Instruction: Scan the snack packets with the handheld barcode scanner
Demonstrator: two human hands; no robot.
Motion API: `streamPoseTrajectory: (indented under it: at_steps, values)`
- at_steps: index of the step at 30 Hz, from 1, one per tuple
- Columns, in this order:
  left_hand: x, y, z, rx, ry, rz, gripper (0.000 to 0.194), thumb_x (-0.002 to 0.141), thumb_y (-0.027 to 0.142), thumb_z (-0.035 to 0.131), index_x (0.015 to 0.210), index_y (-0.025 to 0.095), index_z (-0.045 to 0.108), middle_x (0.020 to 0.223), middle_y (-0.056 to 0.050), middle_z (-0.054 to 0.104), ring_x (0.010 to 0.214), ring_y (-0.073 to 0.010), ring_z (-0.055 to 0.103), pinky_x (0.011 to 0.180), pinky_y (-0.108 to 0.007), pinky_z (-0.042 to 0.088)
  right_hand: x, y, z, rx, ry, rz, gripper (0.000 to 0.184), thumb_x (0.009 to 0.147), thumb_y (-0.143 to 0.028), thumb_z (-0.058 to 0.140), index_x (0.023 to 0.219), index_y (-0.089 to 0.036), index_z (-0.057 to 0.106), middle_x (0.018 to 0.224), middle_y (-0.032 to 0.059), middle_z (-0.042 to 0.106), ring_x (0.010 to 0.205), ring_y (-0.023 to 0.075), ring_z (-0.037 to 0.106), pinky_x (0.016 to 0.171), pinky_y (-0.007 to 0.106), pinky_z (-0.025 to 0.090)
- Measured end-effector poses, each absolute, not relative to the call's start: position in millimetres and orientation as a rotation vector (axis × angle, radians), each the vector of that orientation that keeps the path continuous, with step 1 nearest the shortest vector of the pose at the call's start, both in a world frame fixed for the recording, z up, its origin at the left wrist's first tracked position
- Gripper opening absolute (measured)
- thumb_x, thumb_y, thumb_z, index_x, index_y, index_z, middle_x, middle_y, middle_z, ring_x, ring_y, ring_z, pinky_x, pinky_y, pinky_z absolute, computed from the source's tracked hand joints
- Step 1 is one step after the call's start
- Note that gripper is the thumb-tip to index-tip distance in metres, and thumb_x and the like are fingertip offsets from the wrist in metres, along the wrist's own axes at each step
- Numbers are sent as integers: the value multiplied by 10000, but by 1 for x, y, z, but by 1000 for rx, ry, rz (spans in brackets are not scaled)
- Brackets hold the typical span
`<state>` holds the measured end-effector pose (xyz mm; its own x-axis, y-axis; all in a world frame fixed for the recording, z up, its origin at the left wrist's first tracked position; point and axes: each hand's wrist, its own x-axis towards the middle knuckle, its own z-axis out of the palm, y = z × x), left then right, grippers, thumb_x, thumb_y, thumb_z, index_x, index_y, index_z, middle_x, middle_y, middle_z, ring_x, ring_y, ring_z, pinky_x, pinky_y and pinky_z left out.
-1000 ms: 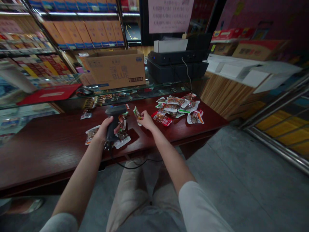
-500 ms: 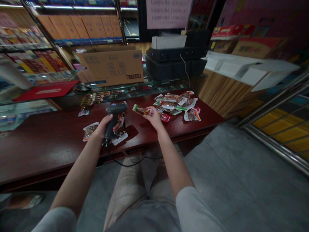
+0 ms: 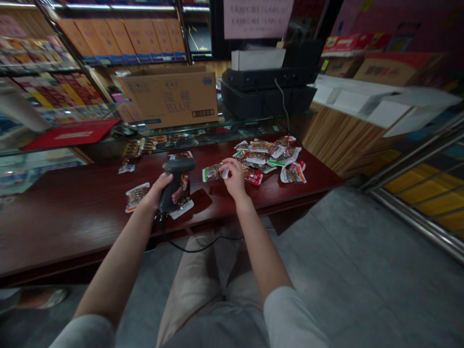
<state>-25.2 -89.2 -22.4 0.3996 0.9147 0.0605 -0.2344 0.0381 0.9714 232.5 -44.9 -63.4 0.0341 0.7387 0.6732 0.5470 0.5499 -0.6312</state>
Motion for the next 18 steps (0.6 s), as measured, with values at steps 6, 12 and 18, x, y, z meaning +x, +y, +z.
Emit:
streamPoseTrajectory:
  at_steps: [6, 12, 18]
  values:
    - [-26, -88, -26, 1253, 686, 857, 517, 839, 600, 660, 1024, 118, 643, 463, 11, 519, 374, -108, 453, 377, -210, 311, 231, -48, -62, -1135, -1651, 116, 199, 830, -106, 533, 782, -232, 679, 1091, 91, 639, 1130, 264, 583, 1023, 437, 457]
    - [-21, -88, -28, 1265, 687, 827, 496, 826, 615, 679, 939, 137, 608, 501, 16, 537, 371, -96, 451, 369, -211, 317, 225, -51, -62, -1173, -1697, 100, 219, 854, -115, 540, 794, -246, 704, 1102, 84, 644, 1132, 269, 570, 1017, 445, 457]
    - [-14, -91, -25, 1258, 716, 878, 519, 765, 622, 742, 893, 140, 597, 611, 3, 588, 391, -84, 469, 350, -211, 341, 224, -50, -64, -1142, -1708, 57, 229, 871, -114, 528, 805, -241, 706, 1093, 87, 633, 1121, 259, 572, 1015, 421, 461]
